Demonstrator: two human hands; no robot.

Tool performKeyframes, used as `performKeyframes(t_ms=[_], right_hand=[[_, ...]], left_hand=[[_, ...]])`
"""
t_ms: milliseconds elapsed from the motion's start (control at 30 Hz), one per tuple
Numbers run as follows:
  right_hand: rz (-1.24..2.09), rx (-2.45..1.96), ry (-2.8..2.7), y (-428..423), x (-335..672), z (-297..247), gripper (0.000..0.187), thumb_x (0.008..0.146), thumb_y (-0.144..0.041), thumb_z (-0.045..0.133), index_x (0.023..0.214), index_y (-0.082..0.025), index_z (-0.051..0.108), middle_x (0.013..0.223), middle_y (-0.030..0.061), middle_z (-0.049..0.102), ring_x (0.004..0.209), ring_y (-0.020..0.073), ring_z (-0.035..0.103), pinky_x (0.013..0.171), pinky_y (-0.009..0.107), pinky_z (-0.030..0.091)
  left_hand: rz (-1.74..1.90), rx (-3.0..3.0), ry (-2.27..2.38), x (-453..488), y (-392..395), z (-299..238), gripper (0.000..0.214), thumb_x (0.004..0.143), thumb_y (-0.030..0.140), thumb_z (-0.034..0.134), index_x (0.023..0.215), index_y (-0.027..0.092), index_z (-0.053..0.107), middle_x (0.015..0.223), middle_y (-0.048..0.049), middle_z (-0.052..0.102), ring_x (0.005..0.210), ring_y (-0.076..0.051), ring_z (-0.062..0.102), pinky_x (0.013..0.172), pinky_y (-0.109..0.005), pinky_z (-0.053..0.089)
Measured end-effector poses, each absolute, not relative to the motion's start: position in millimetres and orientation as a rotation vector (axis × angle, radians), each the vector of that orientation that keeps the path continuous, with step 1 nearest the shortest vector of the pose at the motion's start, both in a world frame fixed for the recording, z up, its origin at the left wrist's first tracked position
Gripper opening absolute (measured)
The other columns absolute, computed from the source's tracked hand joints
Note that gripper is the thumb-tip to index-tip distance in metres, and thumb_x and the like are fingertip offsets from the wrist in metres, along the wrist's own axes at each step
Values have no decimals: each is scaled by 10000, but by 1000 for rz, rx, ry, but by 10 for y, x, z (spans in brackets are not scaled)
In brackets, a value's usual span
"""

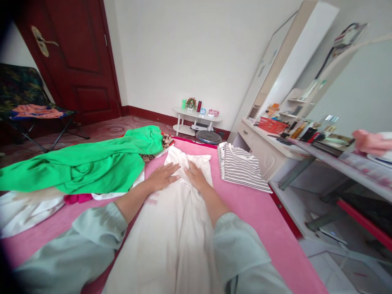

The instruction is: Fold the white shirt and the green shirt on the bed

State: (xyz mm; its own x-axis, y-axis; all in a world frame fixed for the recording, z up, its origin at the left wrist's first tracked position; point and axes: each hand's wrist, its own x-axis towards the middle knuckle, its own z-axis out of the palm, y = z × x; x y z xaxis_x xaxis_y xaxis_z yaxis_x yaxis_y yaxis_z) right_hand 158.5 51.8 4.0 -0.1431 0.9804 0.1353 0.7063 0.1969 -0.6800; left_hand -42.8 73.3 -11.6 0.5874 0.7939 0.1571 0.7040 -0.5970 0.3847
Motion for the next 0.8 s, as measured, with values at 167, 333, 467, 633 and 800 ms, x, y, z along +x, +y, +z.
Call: performKeyframes(t_ms=[167, 333, 467, 633, 800], right_hand=[[652, -1391, -1629, -110, 1706, 141, 519, 771, -338, 576, 1259, -193, 478, 1299, 103, 533, 1169, 202, 517, 971, 372, 402], [436, -1478, -1714, -903, 1612, 316, 128, 757, -230, 535, 833, -198, 633, 729, -2, 635, 705, 147, 594, 704, 269, 463], [567, -1509, -1886, -1448, 1571, 424, 149, 781, -215, 512, 698, -205, 636, 660, -16, 631, 634, 142, 577, 606, 239, 432], [539, -1465, -2075, -2028, 1998, 529, 211, 838, -193, 467, 834, -226, 675, 832, 30, 672, 794, 179, 618, 731, 286, 477], [538, -1447, -2286, -2582, 2404, 528, 347, 846, -205, 497, 1137, -335, 635, 1203, 74, 596, 1113, 218, 555, 935, 359, 462]], left_hand=[[499, 2535, 1292, -399, 654, -124, 686, 892, 624, 258, 1467, 256, 194, 1538, -73, 162, 1410, -258, 129, 1111, -457, 124], [612, 2451, 1561, -354, 463, -126, 805, 852, 675, 295, 1483, 203, 129, 1543, -159, 20, 1404, -345, 54, 1099, -513, 112], [677, 2543, 1482, -456, 83, -80, 757, 866, 618, 361, 1478, 219, 163, 1550, -131, -24, 1403, -346, -41, 1098, -541, 115], [593, 2699, 921, -939, -535, 9, 509, 927, 415, 383, 1401, 229, 385, 1552, -85, 75, 1416, -282, 52, 1128, -475, 132], [296, 2426, 558, -1519, -1071, 304, 314, 924, 291, 425, 1149, 339, 639, 1463, -1, 371, 1388, -230, 228, 1111, -451, 231]])
